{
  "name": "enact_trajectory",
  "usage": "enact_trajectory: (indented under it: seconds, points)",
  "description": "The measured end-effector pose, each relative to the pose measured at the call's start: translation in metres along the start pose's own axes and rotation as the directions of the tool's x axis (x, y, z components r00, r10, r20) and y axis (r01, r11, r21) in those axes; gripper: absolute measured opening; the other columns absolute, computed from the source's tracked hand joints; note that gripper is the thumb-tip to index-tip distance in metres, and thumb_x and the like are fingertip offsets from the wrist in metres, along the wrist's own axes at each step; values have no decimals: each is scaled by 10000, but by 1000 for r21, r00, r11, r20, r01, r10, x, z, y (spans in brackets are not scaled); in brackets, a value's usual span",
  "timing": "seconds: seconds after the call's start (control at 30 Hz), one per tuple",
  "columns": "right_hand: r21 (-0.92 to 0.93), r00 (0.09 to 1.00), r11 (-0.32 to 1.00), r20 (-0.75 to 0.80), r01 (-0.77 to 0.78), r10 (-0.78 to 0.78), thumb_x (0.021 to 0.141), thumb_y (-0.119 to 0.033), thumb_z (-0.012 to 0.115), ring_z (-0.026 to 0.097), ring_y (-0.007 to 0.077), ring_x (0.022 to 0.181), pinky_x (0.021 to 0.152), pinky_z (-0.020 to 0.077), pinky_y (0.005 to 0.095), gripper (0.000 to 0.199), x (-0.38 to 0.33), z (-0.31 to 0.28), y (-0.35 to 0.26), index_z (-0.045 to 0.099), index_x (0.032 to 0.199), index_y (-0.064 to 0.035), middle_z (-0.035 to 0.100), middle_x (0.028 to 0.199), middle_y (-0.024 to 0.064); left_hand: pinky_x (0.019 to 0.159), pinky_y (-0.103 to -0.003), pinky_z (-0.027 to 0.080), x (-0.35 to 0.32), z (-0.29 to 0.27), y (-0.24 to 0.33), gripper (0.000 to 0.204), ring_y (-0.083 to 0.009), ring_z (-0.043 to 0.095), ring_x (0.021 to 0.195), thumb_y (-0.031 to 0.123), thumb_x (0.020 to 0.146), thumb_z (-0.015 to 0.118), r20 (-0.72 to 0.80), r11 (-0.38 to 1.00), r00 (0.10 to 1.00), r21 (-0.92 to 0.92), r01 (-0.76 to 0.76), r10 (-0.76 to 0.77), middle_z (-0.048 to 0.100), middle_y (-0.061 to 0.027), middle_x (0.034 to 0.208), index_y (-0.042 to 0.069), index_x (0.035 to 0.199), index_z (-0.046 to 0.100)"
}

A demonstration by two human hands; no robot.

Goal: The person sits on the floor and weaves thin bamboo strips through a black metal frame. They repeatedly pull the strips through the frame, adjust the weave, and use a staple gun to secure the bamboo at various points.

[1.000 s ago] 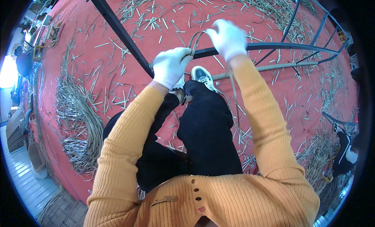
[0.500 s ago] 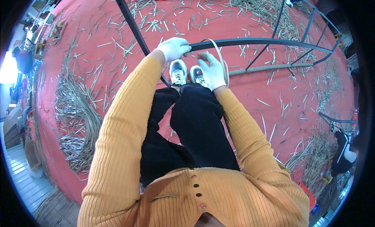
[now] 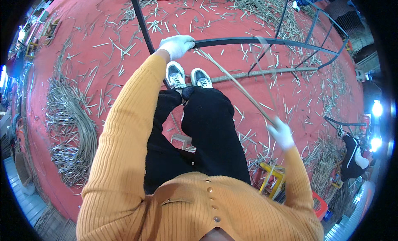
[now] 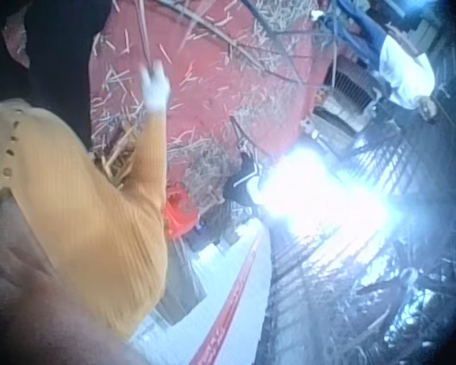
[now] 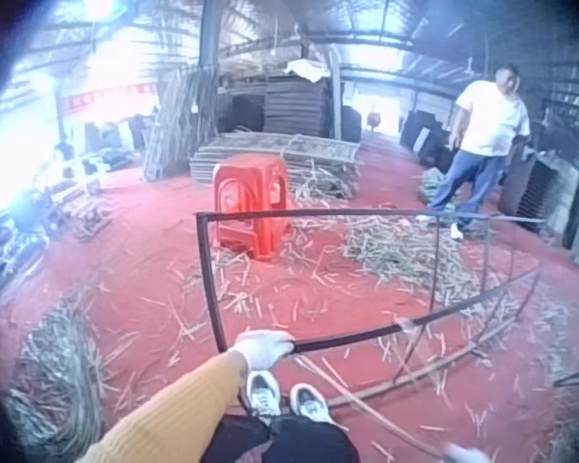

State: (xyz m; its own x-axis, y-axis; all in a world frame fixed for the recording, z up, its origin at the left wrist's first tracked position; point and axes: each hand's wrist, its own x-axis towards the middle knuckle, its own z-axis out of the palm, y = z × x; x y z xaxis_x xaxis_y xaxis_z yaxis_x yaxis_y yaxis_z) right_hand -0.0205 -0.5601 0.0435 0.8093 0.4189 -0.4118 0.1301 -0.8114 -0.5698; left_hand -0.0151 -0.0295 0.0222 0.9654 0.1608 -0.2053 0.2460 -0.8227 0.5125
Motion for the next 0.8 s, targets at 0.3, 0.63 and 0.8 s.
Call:
enact_trajectory:
  seconds: [0.3,0.63,0.8]
  points:
    - [183,482,619,-477,-763,735,924,-291,658,412,227,688,605,392,373,275,-323,-128,235,596,1048,-53,551,765,84,965,-445,481,-12,4,-8,358,-327,633,1150,411,989,511,-41,993,993,37,-110,111,693,-118,1175,173,1201,674]
    - [-574,986,817,-101,54,-136,918,-161,585,681,432,802,680,535,519,368,-57,-25,38,625,1276,-234,687,874,229,834,-393,499,-29,-19,-65,317,-272,669,895,313,989,546,25,997,999,-78,-20,22,712,-115,929,54,1108,684]
    - [221,842,819,-26,530,-538,959,-220,590,619,298,1223,1015,477,381,425,177,119,-177,617,1321,2,654,1292,207,891,-420,499,-46,-16,-55,357,-299,667,985,365,984,527,41,992,999,-125,34,-29,722,-108,1005,117,1196,673]
